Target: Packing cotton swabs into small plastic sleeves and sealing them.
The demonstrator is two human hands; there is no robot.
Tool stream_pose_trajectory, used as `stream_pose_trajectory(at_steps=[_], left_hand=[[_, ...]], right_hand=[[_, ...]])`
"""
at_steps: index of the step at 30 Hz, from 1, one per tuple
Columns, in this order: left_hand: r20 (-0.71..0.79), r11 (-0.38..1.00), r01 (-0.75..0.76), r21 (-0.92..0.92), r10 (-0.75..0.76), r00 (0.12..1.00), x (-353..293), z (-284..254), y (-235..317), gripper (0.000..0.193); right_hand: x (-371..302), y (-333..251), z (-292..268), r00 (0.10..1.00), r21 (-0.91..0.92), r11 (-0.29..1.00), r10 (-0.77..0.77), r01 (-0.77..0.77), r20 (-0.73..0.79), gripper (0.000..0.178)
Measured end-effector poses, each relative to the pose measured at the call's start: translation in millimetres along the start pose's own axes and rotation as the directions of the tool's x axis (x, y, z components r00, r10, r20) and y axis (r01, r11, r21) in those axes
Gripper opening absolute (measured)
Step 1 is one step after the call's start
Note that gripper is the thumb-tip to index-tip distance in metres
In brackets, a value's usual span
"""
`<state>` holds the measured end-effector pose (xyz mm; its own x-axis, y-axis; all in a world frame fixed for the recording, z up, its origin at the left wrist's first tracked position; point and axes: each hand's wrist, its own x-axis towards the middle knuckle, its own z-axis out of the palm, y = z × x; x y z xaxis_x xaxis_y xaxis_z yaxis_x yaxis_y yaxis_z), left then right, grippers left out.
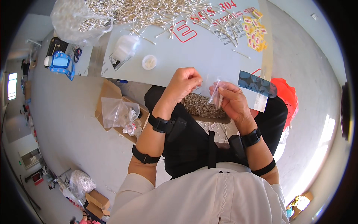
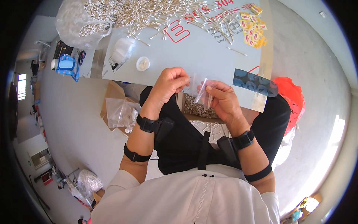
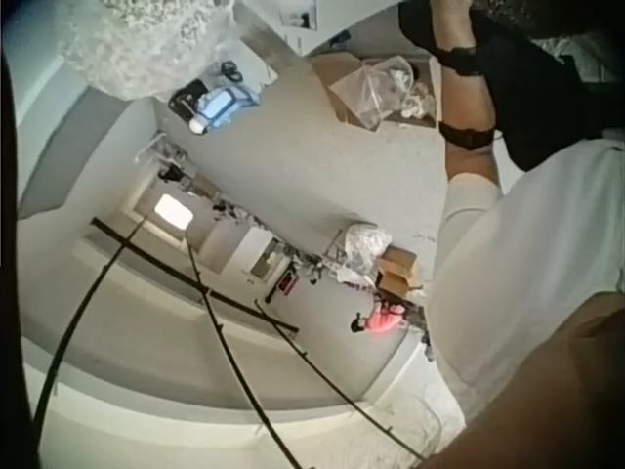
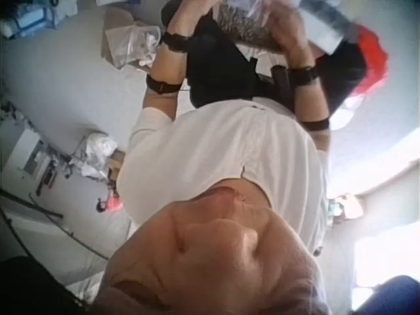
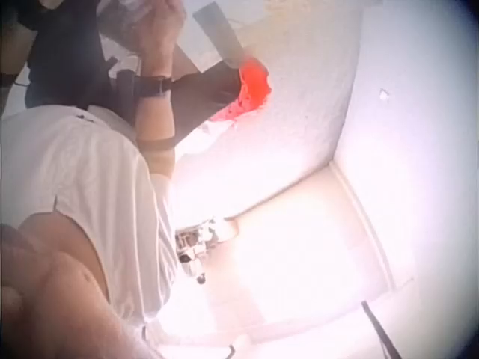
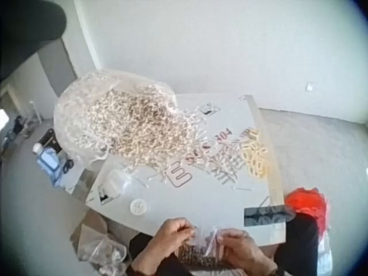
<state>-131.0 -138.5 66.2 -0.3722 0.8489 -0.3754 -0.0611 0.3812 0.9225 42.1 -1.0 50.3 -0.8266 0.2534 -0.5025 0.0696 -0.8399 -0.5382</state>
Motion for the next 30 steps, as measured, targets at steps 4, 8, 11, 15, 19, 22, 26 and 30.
stream_pose_trajectory(at_steps=[4, 8, 11, 15, 19, 22, 26, 30], left_hand=[[-0.105, 0.903, 0.034, -0.428, -0.087, 0.991, -2, 11, 3, 0.012], [-0.186, 0.935, 0.007, -0.355, -0.078, 0.980, -5, 6, 5, 0.012], [-0.525, 0.954, -0.178, -0.242, 0.026, 0.851, 0, -22, 1, 0.013], [-0.685, 0.964, -0.249, 0.092, 0.243, 0.687, 2, -56, 13, 0.013], [-0.666, 0.969, -0.172, 0.175, 0.245, 0.705, 1, -47, 38, 0.008], [-0.541, 0.950, -0.229, 0.211, 0.308, 0.782, 0, -16, 38, 0.006], [-0.366, 0.963, -0.264, 0.056, 0.266, 0.892, 10, 55, 31, 0.014], [-0.210, 0.955, -0.269, 0.123, 0.290, 0.934, 17, 119, 36, 0.018]], right_hand=[[3, -3, -2, 1.000, 0.020, 1.000, 0.002, -0.002, 0.016, 0.017], [14, 3, -4, 0.997, -0.006, 1.000, -0.025, 0.026, 0.078, 0.017], [39, 15, -7, 0.999, -0.094, 0.995, -0.038, 0.039, 0.018, 0.017], [72, 22, 27, 0.971, -0.295, 0.939, -0.215, 0.176, -0.107, 0.032], [69, 5, 41, 0.768, -0.821, 0.363, -0.626, 0.441, 0.136, 0.039], [40, -9, 39, 0.801, -0.694, 0.544, -0.593, 0.472, 0.081, 0.029], [-7, -15, 21, 0.880, -0.536, 0.746, -0.475, 0.396, -0.010, 0.014], [-43, -27, -15, 0.868, -0.437, 0.804, -0.488, 0.404, -0.096, 0.013]])
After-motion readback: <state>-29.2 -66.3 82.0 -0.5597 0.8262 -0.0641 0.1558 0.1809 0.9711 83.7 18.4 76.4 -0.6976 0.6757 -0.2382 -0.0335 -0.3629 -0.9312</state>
